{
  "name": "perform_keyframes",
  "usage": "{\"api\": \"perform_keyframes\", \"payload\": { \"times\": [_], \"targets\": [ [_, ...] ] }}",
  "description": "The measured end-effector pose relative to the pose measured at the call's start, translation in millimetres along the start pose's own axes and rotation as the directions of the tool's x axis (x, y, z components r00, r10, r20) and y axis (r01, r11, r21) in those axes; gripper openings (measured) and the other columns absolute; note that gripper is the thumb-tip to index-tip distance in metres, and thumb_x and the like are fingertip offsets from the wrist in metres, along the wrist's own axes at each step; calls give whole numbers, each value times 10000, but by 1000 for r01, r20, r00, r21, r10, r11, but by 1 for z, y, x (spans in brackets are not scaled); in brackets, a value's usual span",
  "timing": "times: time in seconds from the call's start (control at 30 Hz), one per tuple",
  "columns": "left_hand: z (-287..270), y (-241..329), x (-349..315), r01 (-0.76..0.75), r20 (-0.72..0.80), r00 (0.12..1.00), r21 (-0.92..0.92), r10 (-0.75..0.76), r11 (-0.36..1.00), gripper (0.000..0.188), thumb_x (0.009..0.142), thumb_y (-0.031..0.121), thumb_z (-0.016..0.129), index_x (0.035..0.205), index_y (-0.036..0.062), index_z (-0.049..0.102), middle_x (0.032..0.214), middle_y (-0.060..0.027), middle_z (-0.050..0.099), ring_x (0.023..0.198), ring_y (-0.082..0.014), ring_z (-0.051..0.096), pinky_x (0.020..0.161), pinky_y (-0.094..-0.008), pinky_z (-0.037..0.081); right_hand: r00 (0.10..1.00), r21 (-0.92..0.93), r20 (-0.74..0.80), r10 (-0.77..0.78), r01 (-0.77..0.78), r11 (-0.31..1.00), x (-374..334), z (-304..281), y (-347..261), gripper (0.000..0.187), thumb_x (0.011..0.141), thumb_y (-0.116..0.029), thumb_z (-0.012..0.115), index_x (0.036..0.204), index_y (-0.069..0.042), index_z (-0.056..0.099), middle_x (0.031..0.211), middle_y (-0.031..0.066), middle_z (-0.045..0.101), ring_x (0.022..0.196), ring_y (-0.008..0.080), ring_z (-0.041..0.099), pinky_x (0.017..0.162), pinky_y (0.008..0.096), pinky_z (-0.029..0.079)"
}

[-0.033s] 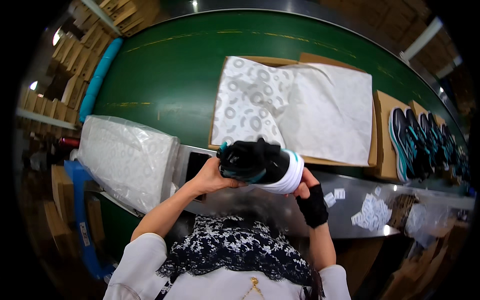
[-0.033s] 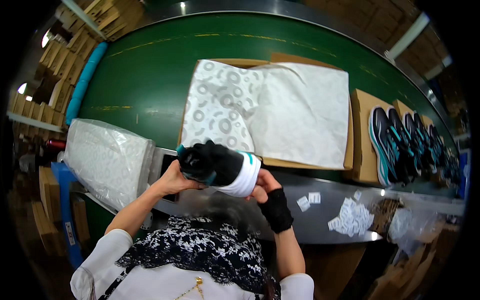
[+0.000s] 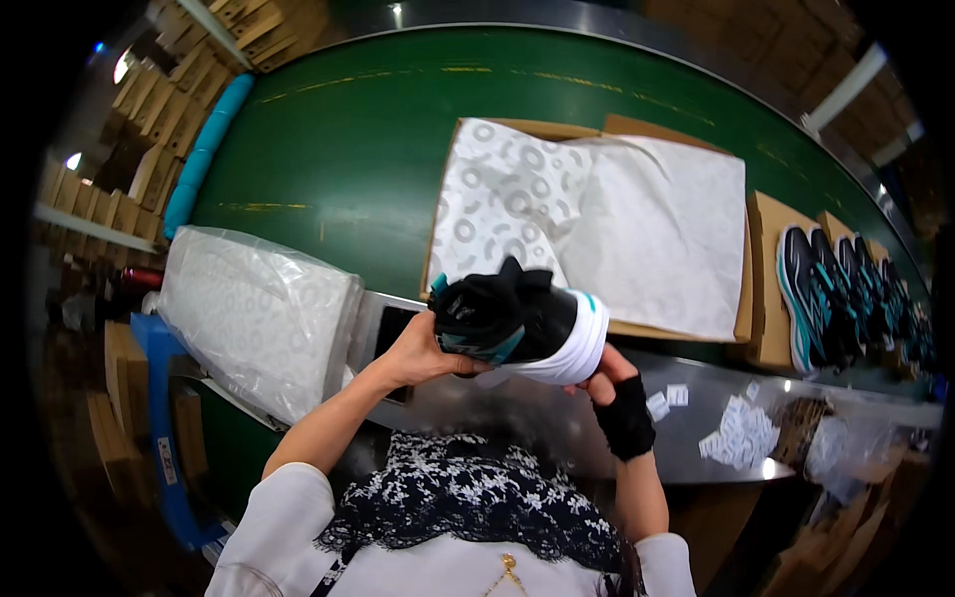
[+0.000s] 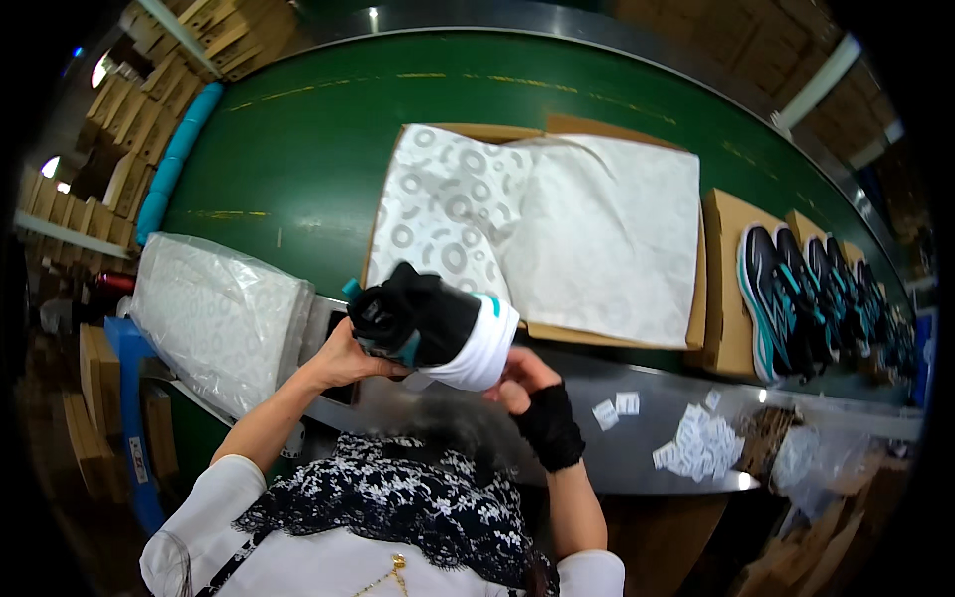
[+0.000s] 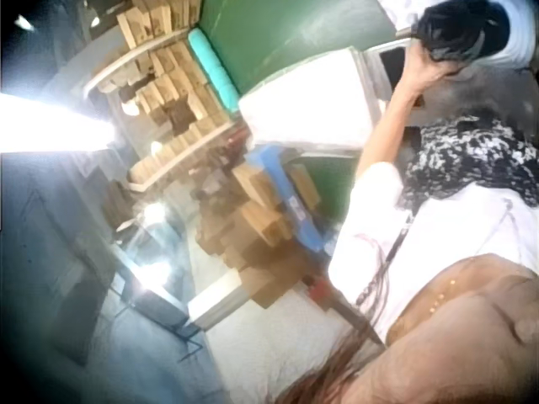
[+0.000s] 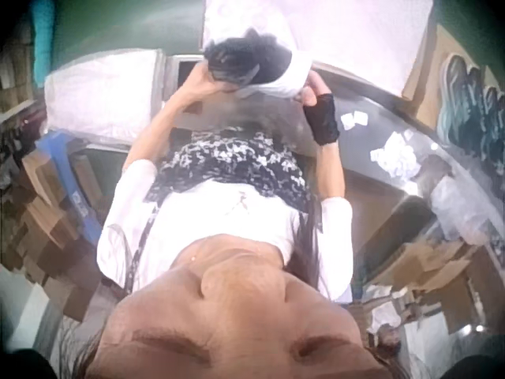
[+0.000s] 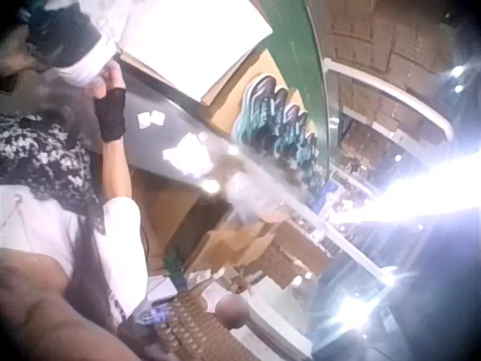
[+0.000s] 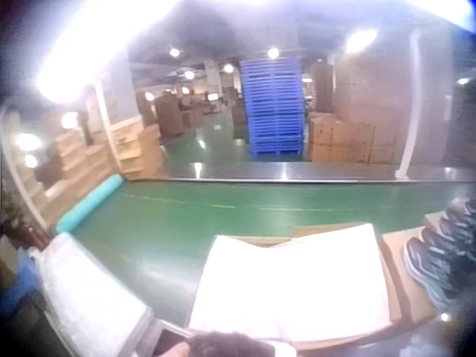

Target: The person places pairs of sneakers into cardboard boxes on a conveyor belt. They line the boxes with white tissue paper, insert the shoes, and close the boxes. The process is repeated for multiple pairs of shoes, including black and teal sneakers and pink and black sneakers.

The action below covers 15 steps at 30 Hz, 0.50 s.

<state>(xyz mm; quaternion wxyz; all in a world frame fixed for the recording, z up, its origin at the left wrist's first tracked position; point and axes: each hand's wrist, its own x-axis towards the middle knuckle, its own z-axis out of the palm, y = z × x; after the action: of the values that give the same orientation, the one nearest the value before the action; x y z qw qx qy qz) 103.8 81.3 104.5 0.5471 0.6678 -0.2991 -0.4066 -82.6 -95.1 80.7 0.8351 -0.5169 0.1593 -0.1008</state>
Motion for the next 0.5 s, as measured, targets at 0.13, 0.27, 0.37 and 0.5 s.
{"api": "perform_keyframes", "payload": {
  "times": [0.13, 0.27, 0.37, 0.5],
  "targets": [
    [-15, 26, 18, -103, -113, 987, 62, 110, 993, 570, 567, 45, 781, 1068, 19, 510, 953, -29, 582, 847, -118, 539, 765, -273, 450, 1000, -84, -27, -8, 6, 996, 5, 0, -3, 339, 789, -142, 598, 1073, 22, 509, 781, 21, 547, 720, 91, 524, 658, 221, 426],
    [-23, 34, 61, 53, -333, 941, -32, -60, 998, 586, 646, 179, 755, 1123, 8, 461, 948, -44, 577, 856, -119, 529, 775, -265, 433, 981, -109, -173, 87, -107, 988, -2, -19, 24, 309, 798, -107, 582, 1071, 23, 514, 782, 36, 564, 721, 97, 532, 660, 222, 433],
    [-20, 1, 121, -138, -423, 905, -222, 32, 965, 528, 753, 326, 654, 1109, -12, 460, 968, -67, 564, 838, -118, 520, 756, -241, 420, 948, -38, -280, 153, -170, 985, -8, -34, 42, 328, 799, -125, 591, 1076, 25, 502, 837, 69, 584, 756, 120, 551, 668, 225, 436],
    [12, -54, 173, 330, -409, 837, -152, -363, 932, 552, 800, 392, 585, 1129, -26, 435, 1021, -120, 540, 888, -203, 518, 768, -317, 439, 875, 75, -464, 140, -119, 990, 3, -39, 46, 380, 775, -151, 625, 1100, -29, 471, 984, 67, 554, 841, 140, 533, 686, 237, 432]
  ]
}}
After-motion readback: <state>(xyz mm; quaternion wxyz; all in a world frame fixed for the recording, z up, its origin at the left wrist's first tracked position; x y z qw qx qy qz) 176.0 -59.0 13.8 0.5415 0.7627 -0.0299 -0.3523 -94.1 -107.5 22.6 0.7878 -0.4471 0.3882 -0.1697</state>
